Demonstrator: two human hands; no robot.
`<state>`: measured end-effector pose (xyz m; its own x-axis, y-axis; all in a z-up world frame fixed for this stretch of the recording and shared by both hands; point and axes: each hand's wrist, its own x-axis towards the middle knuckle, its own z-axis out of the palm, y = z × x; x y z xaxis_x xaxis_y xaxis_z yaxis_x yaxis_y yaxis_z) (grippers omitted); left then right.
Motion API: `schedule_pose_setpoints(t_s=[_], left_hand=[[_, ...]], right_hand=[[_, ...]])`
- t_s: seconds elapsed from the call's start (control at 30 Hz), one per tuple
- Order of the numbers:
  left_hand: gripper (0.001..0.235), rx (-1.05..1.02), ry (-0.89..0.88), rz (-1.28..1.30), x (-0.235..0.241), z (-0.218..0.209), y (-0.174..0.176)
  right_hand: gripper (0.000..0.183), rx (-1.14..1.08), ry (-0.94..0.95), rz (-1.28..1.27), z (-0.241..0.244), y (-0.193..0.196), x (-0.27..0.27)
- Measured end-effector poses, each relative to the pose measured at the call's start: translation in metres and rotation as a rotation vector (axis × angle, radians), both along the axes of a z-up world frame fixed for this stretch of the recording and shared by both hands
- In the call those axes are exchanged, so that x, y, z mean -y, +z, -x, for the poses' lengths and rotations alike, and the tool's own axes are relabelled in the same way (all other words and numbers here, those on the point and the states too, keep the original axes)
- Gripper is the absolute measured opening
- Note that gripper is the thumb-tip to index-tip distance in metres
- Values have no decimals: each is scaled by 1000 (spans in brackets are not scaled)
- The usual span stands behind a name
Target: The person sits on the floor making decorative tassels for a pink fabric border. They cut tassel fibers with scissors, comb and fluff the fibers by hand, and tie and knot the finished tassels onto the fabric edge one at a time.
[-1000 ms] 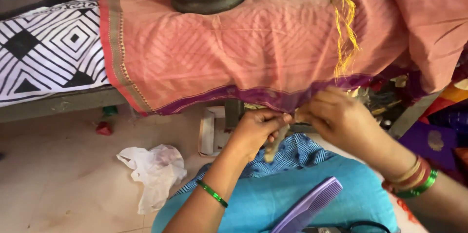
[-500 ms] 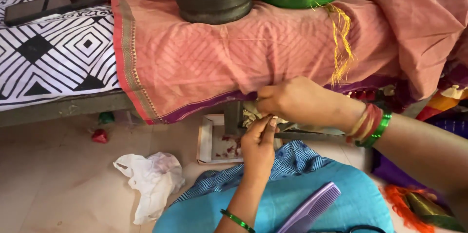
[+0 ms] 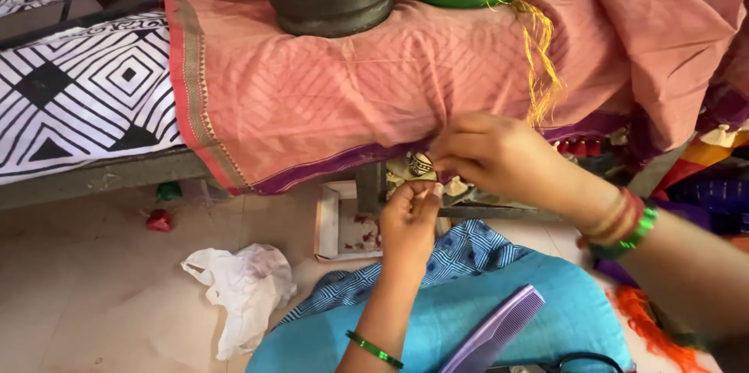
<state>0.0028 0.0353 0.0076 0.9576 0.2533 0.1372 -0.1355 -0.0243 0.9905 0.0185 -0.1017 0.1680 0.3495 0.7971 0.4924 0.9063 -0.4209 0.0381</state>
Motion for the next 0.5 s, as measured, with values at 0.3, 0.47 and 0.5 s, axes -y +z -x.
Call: schedule_pose_setpoints(t_s=[0.3,0.47,0.5], left_hand=[[20,51,-367,636,1,-6,-20],[19,57,-276,499,-4,-6,-15],[19,57,-279,496,-5,-7,-13]], right_hand=[[19,-366,-218,-160,3,-48,43],[28,-152,-71,54,9,-47,51],[28,-151,-74,51,13,-36,47]])
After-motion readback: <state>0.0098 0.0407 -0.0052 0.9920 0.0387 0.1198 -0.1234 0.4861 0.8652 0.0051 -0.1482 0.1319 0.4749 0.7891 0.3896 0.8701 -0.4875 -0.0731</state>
